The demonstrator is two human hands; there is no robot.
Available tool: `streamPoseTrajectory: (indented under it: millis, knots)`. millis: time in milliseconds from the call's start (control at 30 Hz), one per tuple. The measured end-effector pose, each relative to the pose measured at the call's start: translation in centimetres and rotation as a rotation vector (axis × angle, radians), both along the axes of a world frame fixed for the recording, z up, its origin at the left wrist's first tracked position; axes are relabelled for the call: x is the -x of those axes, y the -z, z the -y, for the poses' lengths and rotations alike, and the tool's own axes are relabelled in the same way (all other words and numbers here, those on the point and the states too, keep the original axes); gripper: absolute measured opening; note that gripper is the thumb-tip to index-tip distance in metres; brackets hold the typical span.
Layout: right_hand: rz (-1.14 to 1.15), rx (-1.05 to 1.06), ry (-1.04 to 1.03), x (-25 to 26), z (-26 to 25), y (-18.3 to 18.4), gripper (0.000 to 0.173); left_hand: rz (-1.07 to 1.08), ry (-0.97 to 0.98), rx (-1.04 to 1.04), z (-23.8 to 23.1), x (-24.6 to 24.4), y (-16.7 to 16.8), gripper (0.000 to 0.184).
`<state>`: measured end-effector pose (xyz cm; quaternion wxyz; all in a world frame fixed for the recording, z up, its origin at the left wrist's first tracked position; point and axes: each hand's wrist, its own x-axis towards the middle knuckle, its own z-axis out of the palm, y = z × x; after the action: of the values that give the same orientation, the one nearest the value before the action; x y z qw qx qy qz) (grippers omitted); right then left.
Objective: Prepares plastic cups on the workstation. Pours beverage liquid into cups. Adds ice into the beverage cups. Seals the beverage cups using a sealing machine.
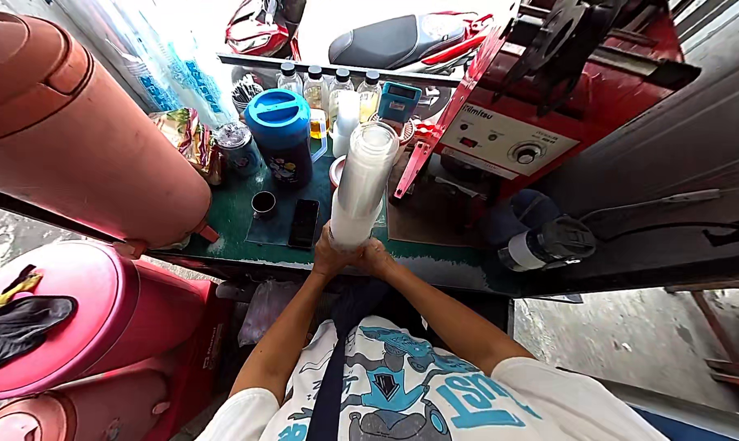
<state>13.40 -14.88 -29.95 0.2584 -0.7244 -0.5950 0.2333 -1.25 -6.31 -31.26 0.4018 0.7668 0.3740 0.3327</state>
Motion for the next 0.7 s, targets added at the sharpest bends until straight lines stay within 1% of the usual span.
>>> streamPoseTrajectory:
  millis: [67, 100, 133, 167, 200, 233, 267, 300, 333, 367, 400, 433, 500, 533, 600, 700]
  knots:
    - [0.039, 0.352, -0.173, -2.1, 0.1, -2.5, 0.058, -0.065, 0.07, 0.076, 0.0, 1.0, 0.4, 0.118]
    - [0.026, 0.429, -0.208, -3.3, 0.4, -4.5, 0.057, -0.043, 0.089, 0.083, 0.0, 1.5, 0.0, 0.128]
    - [-0.023, 0.405, -0.163, -4.5, 0.9, -7.3, 0.054, 0.022, 0.099, 0.068, -0.1, 2.1, -0.9, 0.138]
    - [-0.104, 0.286, -0.059, -5.4, 1.6, -10.3, 0.053, 0.112, 0.092, 0.046, -0.1, 2.4, -2.4, 0.145]
    - [-0.198, 0.115, 0.055, -6.0, 2.2, -13.6, 0.055, 0.212, 0.087, 0.014, -0.2, 2.3, -4.1, 0.147]
    - [-0.284, -0.089, 0.131, -6.1, 2.4, -17.2, 0.063, 0.298, 0.098, -0.014, -0.4, 1.9, -6.0, 0.148]
    - [-0.34, -0.285, 0.146, -5.8, 2.0, -20.5, 0.075, 0.354, 0.118, -0.042, -0.6, 1.3, -7.6, 0.147]
    - [-0.351, -0.427, 0.11, -5.2, 1.4, -23.5, 0.087, 0.381, 0.141, -0.066, -0.8, 0.6, -8.9, 0.142]
    - [-0.299, -0.506, 0.06, -4.4, 0.5, -26.0, 0.098, 0.386, 0.142, -0.092, -1.0, -0.2, -9.8, 0.136]
    - [-0.196, -0.541, 0.029, -3.4, -0.5, -28.0, 0.104, 0.368, 0.121, -0.109, -1.1, -0.9, -10.5, 0.128]
    - [-0.06, -0.542, 0.02, -2.3, -1.6, -29.3, 0.104, 0.354, 0.09, -0.134, -1.3, -1.6, -10.8, 0.118]
    - [0.082, -0.528, 0.017, -1.2, -2.5, -30.1, 0.095, 0.337, 0.065, -0.143, -1.3, -2.1, -10.9, 0.112]
    - [0.293, -0.438, -0.016, -0.1, -3.9, -30.7, 0.069, 0.325, 0.028, -0.142, -1.2, -2.5, -11.0, 0.111]
    - [0.343, -0.385, -0.038, 0.0, -4.2, -31.1, 0.06, 0.323, 0.019, -0.132, -1.0, -2.5, -11.0, 0.112]
    - [0.377, -0.333, -0.073, -0.2, -4.3, -32.2, 0.054, 0.31, 0.001, -0.121, -0.8, -2.6, -11.0, 0.116]
    - [0.401, -0.388, -0.02, -1.3, -3.6, -35.2, 0.055, 0.311, -0.016, -0.128, -0.9, -2.7, -10.7, 0.116]
